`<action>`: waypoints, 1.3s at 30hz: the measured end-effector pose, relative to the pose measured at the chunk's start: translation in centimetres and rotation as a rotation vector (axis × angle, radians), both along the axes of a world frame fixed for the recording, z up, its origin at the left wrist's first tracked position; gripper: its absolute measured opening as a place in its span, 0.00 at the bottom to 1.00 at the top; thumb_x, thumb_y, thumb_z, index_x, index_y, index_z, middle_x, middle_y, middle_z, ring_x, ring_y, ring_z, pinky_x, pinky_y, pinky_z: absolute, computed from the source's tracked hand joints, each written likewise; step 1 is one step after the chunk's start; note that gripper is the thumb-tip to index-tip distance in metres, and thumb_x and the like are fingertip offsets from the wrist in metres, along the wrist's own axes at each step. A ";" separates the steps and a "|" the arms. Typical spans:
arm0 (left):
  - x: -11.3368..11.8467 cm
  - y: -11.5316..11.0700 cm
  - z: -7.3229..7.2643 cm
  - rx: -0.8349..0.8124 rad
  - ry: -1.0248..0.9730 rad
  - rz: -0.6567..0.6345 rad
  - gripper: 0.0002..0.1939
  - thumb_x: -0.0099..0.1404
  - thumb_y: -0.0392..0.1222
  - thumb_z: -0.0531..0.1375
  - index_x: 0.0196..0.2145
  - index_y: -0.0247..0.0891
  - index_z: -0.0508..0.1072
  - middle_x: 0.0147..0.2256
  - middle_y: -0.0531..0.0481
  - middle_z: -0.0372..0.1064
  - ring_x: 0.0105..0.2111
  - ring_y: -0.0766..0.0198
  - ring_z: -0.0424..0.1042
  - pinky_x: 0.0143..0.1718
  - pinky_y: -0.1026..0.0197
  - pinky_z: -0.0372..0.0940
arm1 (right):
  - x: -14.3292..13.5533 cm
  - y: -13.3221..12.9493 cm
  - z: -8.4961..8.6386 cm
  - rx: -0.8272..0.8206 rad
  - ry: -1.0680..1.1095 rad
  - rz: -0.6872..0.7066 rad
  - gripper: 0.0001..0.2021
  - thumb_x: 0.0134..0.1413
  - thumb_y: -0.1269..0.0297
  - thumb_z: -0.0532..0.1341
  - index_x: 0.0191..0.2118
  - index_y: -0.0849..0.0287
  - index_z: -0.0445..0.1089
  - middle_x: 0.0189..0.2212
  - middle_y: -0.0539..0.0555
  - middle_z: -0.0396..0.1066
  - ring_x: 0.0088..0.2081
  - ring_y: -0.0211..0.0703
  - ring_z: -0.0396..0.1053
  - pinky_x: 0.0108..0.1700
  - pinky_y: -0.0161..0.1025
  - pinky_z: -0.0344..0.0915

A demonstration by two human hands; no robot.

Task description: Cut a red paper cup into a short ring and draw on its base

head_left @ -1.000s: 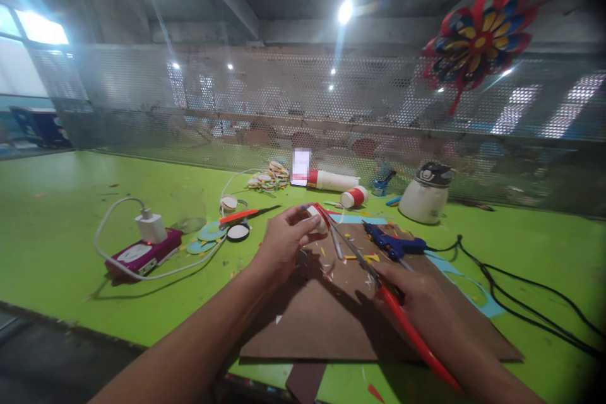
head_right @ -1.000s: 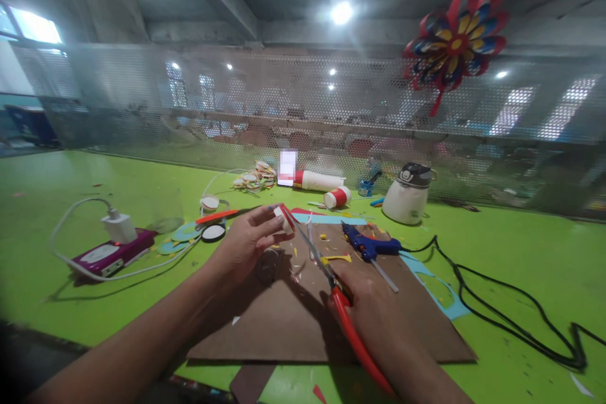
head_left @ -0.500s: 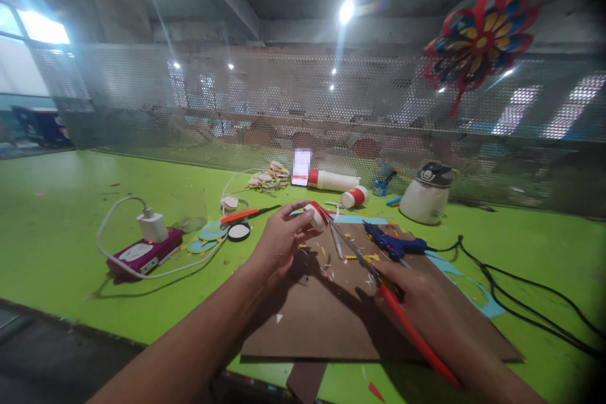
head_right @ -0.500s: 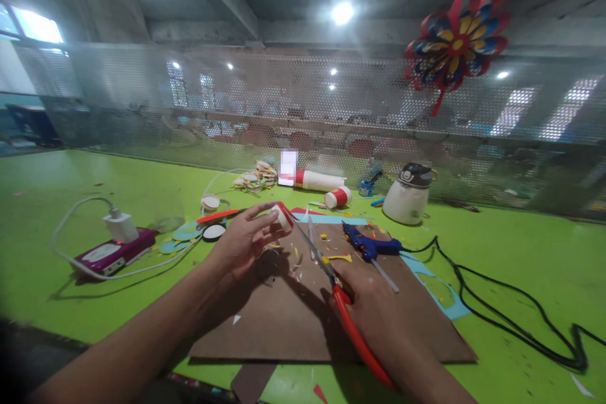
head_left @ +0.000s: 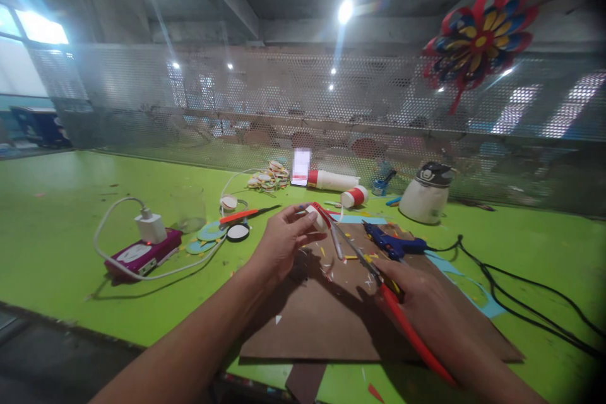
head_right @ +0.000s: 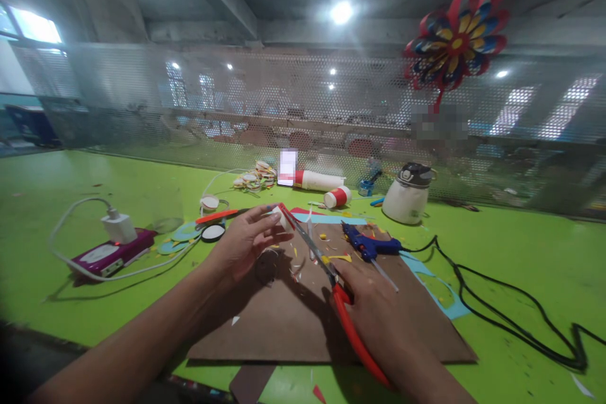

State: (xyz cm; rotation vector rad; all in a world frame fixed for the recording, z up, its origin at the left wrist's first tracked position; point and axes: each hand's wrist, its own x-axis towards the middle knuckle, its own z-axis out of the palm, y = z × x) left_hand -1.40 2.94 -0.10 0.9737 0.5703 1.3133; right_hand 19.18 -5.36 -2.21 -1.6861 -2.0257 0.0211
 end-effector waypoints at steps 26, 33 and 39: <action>-0.1 0.0 0.0 -0.008 0.004 -0.024 0.10 0.56 0.33 0.67 0.36 0.32 0.74 0.35 0.41 0.75 0.30 0.62 0.74 0.41 0.51 0.71 | -0.3 -0.6 0.9 -0.046 0.112 0.079 0.18 0.53 0.63 0.51 0.41 0.56 0.77 0.44 0.57 0.78 0.43 0.56 0.74 0.46 0.49 0.66; -0.1 0.1 0.1 -0.026 0.009 -0.011 0.11 0.55 0.32 0.67 0.38 0.32 0.74 0.37 0.40 0.75 0.31 0.61 0.75 0.40 0.52 0.71 | -0.2 -0.1 0.3 -0.033 0.051 0.049 0.17 0.50 0.65 0.52 0.41 0.58 0.77 0.42 0.59 0.79 0.42 0.56 0.74 0.44 0.49 0.67; 0.1 -0.1 0.0 -0.011 0.008 0.014 0.13 0.54 0.32 0.69 0.38 0.32 0.74 0.39 0.40 0.74 0.33 0.59 0.75 0.38 0.54 0.72 | 0.0 0.0 0.0 -0.047 0.070 0.059 0.18 0.49 0.65 0.53 0.42 0.58 0.76 0.43 0.59 0.78 0.44 0.57 0.74 0.46 0.50 0.67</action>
